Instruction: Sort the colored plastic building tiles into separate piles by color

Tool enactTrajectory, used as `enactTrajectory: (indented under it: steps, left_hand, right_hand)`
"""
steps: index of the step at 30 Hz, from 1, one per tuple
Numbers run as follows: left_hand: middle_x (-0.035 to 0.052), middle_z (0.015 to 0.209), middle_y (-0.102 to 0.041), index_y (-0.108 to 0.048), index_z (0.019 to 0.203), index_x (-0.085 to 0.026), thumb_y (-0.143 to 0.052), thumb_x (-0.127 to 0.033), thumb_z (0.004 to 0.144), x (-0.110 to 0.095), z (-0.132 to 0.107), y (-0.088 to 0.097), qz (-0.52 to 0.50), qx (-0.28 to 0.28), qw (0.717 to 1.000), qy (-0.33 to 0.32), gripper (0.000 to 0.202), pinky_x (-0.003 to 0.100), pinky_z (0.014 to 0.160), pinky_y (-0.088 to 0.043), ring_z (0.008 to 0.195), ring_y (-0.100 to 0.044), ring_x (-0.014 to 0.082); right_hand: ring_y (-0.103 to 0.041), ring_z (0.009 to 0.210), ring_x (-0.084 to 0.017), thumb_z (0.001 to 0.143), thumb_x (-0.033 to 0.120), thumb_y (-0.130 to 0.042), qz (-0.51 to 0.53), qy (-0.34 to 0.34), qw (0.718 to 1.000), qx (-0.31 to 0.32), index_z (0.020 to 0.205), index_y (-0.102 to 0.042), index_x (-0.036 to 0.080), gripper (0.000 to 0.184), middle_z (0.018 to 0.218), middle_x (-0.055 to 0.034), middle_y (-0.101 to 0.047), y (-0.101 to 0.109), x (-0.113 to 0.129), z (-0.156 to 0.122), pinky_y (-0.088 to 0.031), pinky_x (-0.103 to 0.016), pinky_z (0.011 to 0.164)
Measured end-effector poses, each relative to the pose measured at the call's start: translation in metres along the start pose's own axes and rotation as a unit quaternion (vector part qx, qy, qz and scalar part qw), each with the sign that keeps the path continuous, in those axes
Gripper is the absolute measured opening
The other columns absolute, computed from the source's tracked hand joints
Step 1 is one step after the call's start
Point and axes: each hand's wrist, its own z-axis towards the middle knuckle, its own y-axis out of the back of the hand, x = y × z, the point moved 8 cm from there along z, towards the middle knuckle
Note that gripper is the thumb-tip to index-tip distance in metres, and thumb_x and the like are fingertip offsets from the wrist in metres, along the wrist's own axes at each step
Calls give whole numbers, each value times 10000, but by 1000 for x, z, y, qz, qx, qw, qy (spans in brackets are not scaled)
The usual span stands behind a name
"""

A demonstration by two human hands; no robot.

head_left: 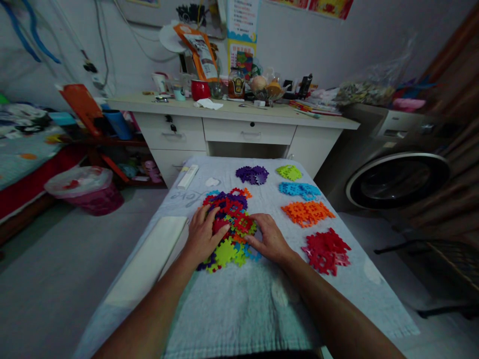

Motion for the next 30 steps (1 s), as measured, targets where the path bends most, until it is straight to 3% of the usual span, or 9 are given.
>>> enactTrajectory:
  steps: [4, 15, 20, 24, 30]
  left_hand:
    - [142, 1368, -492, -532, 1303, -203, -501, -521, 887, -3, 4, 2, -6, -16, 1000, -2, 525, 528, 1124, -344, 1314, -439, 316]
    - [145, 1342, -509, -533, 1288, -181, -502, -495, 892, -1, 7, -1, -1, -28, 1000, -8, 506, 507, 1114, -363, 1292, -457, 311]
    - [142, 1334, -514, -541, 1278, -190, -510, -491, 887, -2, 7, -1, -2, -32, 999, -10, 494, 508, 1104, -375, 1279, -468, 309]
    - [147, 1333, -518, -551, 1274, -188, -510, -491, 882, -1, 7, -1, -7, -36, 999, -5, 497, 513, 1101, -376, 1272, -476, 314]
    - [154, 1325, -522, -550, 1275, -175, -497, -500, 887, -1, 7, 0, -6, -35, 999, -8, 509, 512, 1098, -376, 1270, -473, 318]
  right_hand:
    - [-530, 1129, -297, 878, 450, -604, -16, -17, 1000, -6, 1341, -485, 166, 557, 1246, -161, -602, -3, -5, 0, -430, -473, 978]
    - [-543, 1089, -272, 858, 347, -614, -23, -20, 999, -26, 1266, -548, 183, 444, 1184, -127, -628, 1, -6, 1, -431, -446, 967]
    - [-492, 1149, -278, 813, 304, -642, -26, -12, 996, -80, 1231, -573, 181, 441, 1230, -144, -540, 16, -1, -1, -426, -448, 997]
    - [-520, 1042, -260, 809, 282, -636, -23, -16, 997, -78, 1226, -576, 182, 433, 1099, -120, -548, 21, 3, -3, -461, -431, 936]
    - [-525, 1027, -256, 788, 260, -634, -35, -41, 995, -89, 1221, -581, 198, 441, 1077, -102, -543, 40, -2, -2, -462, -424, 930]
